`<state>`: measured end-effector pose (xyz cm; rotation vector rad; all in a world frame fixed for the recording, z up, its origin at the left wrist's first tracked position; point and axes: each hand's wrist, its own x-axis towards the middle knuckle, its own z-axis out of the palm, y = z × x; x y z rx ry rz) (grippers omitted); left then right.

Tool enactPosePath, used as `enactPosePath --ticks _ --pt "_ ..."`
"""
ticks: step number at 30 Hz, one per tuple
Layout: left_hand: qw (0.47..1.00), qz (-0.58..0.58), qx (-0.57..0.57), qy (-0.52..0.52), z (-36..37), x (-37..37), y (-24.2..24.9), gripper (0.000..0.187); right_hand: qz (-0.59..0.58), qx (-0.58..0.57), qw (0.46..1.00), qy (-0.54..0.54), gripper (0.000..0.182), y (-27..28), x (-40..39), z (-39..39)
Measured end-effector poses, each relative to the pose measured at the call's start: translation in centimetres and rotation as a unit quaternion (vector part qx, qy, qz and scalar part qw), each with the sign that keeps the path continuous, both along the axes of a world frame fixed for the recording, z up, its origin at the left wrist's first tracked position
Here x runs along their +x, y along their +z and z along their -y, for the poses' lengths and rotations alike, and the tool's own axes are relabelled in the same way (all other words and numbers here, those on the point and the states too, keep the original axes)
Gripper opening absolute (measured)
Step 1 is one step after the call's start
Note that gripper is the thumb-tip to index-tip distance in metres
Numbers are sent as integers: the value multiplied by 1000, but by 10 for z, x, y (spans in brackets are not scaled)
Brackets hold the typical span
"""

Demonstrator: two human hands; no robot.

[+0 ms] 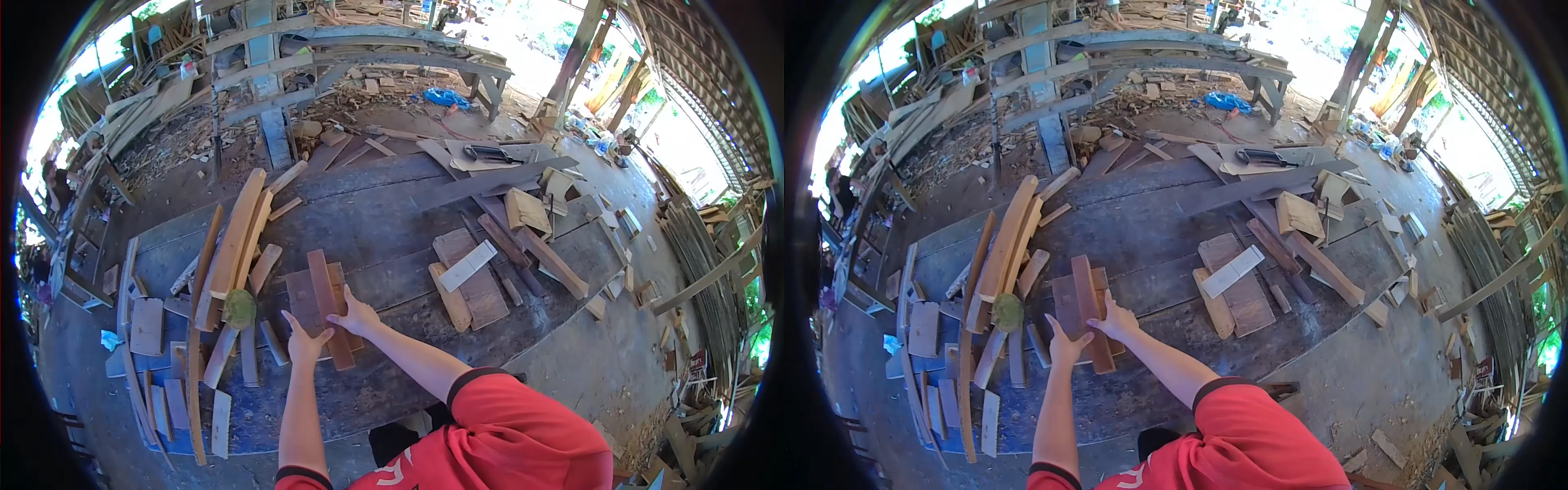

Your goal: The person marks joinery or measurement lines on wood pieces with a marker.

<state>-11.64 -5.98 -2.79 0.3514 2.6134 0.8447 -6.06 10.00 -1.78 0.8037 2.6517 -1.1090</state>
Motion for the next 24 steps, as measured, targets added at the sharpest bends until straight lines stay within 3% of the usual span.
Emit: enactPosePath --ticks 10,12,14,16,17,19,21,23,24 --pt "998 -21 4 61 -4 11 4 122 -5 -32 999 41 99 -9 -5 -13" --pt "998 -26 -5 64 -5 13 2 121 -32 -21 995 96 103 -23 -2 -21" --pt "997 -36 -9 66 -3 10 -1 120 1 -83 990 115 103 -13 7 -44" --pt "999 -20 20 31 -4 8 1 118 -195 -212 946 149 96 -31 13 -70" --pt "999 -3 23 34 -6 8 6 117 -196 -213 946 148 96 -37 18 -87" --pt "999 2 32 29 -5 5 3 117 -211 -321 911 150 91 -21 39 -131" --pt "999 23 16 36 -10 7 11 117 -258 -399 873 106 69 1 74 -175" --pt "996 47 62 35 -5 4 2 116 -256 -295 916 88 53 22 111 -224" --pt "991 71 110 37 -1 0 -5 116 -278 -276 920 29 42 22 128 -246"
